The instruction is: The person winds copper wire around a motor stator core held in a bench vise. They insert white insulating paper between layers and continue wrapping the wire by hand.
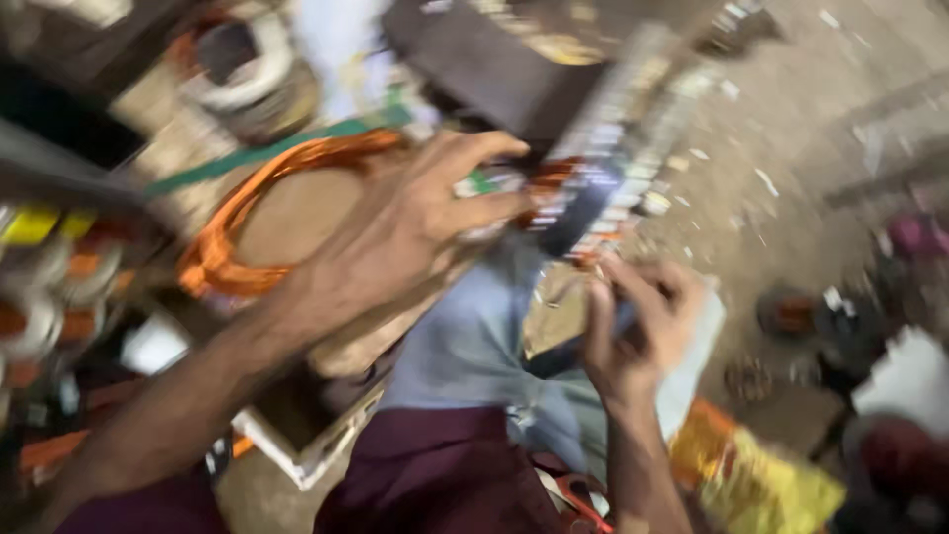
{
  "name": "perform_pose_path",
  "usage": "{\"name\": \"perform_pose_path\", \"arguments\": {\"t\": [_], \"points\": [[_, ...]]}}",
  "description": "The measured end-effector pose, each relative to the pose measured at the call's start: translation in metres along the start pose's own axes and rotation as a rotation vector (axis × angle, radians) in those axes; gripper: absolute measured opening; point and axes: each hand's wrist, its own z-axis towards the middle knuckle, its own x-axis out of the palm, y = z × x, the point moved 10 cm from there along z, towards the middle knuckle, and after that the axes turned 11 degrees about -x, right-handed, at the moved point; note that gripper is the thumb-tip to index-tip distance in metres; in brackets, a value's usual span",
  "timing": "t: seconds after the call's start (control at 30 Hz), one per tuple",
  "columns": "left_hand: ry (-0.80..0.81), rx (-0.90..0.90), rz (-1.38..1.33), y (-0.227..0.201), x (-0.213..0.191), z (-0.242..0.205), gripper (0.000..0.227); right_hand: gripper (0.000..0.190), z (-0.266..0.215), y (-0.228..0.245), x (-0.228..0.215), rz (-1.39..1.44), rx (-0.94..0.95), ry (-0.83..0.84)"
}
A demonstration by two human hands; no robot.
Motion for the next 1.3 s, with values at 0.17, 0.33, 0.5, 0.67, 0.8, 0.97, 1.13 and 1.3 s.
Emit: {"name": "perform_pose_path", "arguments": {"t": [0.17,0.33,0.5,0.67,0.8,0.97,1.13,1.3], "points": [[-0.220,-0.331,-0.053,0.039,-0.046,-0.081,0.035,0.015,-0.029,0.021,0.059,0.274,0.171,0.317],[-0.235,-0.652,0.118,0.062,-0.037,-0.171,0.031,0.032,-0.034,0.096,0.147,0.417,-0.106,0.622],[-0.180,-0.724,0.163,0.083,0.001,-0.205,0.041,0.043,-0.039,0.104,0.186,0.404,-0.110,0.740],[-0.208,-0.667,0.141,0.086,0.006,-0.207,0.048,0.049,-0.035,0.100,0.176,0.344,-0.164,0.698],[-0.277,-0.706,0.063,0.085,0.002,-0.213,0.050,0.053,-0.030,0.098,0.172,0.321,-0.196,0.669],[-0.447,-0.757,0.088,0.077,-0.005,-0.217,0.031,0.037,-0.030,0.062,0.180,0.502,0.161,0.612],[-0.376,-0.932,-0.468,0.092,0.027,-0.221,0.036,0.013,-0.047,0.045,0.174,0.721,0.412,0.560],[-0.302,-0.878,-0.977,0.079,0.065,-0.199,0.043,0.018,-0.072,0.040,0.148,0.824,0.659,0.505]]}}
